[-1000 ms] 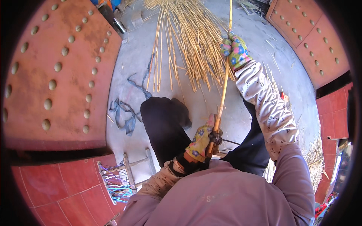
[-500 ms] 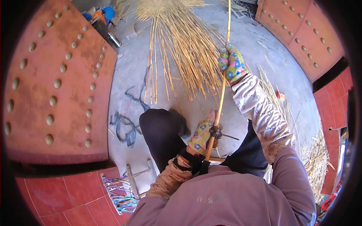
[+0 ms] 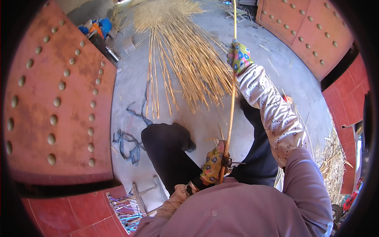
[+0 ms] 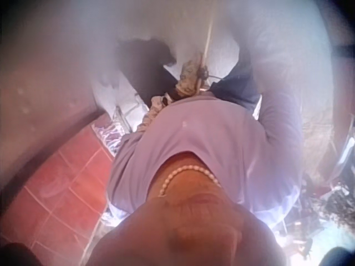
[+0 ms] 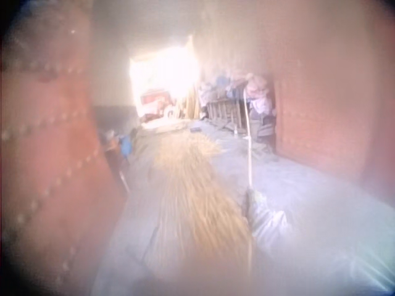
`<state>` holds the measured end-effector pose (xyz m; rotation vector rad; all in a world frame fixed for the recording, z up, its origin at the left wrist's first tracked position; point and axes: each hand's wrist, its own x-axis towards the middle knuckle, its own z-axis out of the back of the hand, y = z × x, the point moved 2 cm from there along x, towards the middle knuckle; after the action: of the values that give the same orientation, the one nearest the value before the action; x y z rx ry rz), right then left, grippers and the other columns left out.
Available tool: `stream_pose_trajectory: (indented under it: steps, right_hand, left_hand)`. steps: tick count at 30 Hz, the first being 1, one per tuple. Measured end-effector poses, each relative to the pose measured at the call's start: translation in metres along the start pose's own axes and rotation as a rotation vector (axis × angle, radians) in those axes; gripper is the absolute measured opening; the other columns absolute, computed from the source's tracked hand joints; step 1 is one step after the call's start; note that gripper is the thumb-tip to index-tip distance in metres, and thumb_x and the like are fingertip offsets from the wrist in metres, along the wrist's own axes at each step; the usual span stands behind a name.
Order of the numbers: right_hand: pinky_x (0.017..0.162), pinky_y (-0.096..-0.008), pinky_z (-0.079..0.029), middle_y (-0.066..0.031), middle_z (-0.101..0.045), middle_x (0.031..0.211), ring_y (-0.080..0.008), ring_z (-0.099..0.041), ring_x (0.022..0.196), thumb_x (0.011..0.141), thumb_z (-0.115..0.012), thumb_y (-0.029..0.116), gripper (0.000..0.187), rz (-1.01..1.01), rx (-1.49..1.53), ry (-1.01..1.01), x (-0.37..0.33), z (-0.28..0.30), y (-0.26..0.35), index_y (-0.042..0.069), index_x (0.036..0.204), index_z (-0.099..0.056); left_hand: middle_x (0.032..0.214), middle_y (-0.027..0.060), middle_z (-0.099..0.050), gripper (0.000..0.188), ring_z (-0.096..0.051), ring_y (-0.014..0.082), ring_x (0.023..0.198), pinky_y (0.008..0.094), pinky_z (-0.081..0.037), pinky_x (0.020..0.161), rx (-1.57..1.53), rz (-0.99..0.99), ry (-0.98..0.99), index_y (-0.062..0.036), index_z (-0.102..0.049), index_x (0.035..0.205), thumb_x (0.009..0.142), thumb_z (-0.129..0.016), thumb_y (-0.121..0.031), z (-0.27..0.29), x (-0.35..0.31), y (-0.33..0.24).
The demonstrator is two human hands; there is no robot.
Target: The recorder uses a hand tool to strip and smooth long bamboo or reed strips as part of a manufacturing process.
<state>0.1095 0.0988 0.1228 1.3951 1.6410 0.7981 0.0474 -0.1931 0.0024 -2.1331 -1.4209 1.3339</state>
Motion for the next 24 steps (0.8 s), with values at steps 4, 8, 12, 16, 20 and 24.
stream_pose_trajectory:
  steps: [4,8,12,16,20,24]
  right_hand:
    - [0.032,-0.0238,-0.023,0.0032,-0.032,0.049,-0.009,-0.028,0.035,0.085,-0.043,0.032,0.028,-0.068,-0.043,-0.022,-0.007,0.007,-0.012,0.006,0.075,-0.048]
    - [0.031,-0.0238,-0.024,0.0023,-0.033,0.048,-0.01,-0.03,0.035,0.085,-0.043,0.03,0.026,-0.101,-0.008,-0.106,-0.01,0.017,-0.052,0.007,0.073,-0.048]
    - [0.031,-0.0239,-0.023,0.002,-0.031,0.047,-0.0104,-0.029,0.034,0.085,-0.043,0.029,0.025,-0.089,-0.036,-0.077,-0.014,0.002,-0.041,0.01,0.069,-0.044]
    - [0.031,-0.0254,-0.025,0.0019,-0.032,0.047,-0.0106,-0.029,0.034,0.085,-0.043,0.032,0.026,-0.091,-0.009,-0.026,-0.011,-0.003,-0.041,0.01,0.07,-0.045]
    - [0.043,-0.0281,-0.039,-0.0051,-0.044,0.058,-0.0144,-0.044,0.051,0.086,-0.039,0.033,0.035,0.049,-0.25,0.31,-0.02,0.005,-0.027,0.001,0.085,-0.053]
    - [0.073,-0.0269,-0.044,-0.0086,-0.054,0.097,-0.0152,-0.054,0.086,0.084,-0.046,0.032,0.045,0.361,-0.75,0.26,-0.072,0.066,-0.015,0.003,0.117,-0.042]
  left_hand:
    - [0.055,-0.0023,-0.043,0.038,-0.042,0.0089,0.043,0.0217,-0.033,0.037,1.222,-1.012,-0.157,-0.0085,-0.048,0.073,0.08,-0.047,-0.046,0.003,0.003,-0.005]
    - [0.053,-0.0025,-0.042,0.037,-0.042,0.0086,0.04,0.0217,-0.032,0.035,-0.268,-0.07,0.06,-0.0103,-0.047,0.07,0.08,-0.046,-0.046,-0.016,0.032,-0.029]
    - [0.048,-0.0031,-0.041,0.036,-0.041,0.0078,0.036,0.0207,-0.03,0.032,0.269,-0.482,0.06,-0.0139,-0.046,0.065,0.081,-0.045,-0.047,-0.031,0.043,-0.075]
    - [0.047,-0.003,-0.041,0.039,-0.039,0.0086,0.032,0.0216,-0.028,0.029,0.024,-0.226,0.035,-0.0156,-0.045,0.062,0.08,-0.044,-0.051,-0.044,0.079,-0.092]
    - [0.047,-0.0028,-0.042,0.04,-0.04,0.009,0.033,0.0216,-0.029,0.03,-0.057,-0.34,-0.039,-0.0153,-0.045,0.062,0.078,-0.046,-0.051,-0.051,0.098,-0.109]
    - [0.045,-0.0027,-0.041,0.039,-0.04,0.0088,0.032,0.0209,-0.028,0.029,-0.315,-0.228,0.106,-0.0149,-0.046,0.062,0.077,-0.049,-0.05,-0.038,0.114,-0.13]
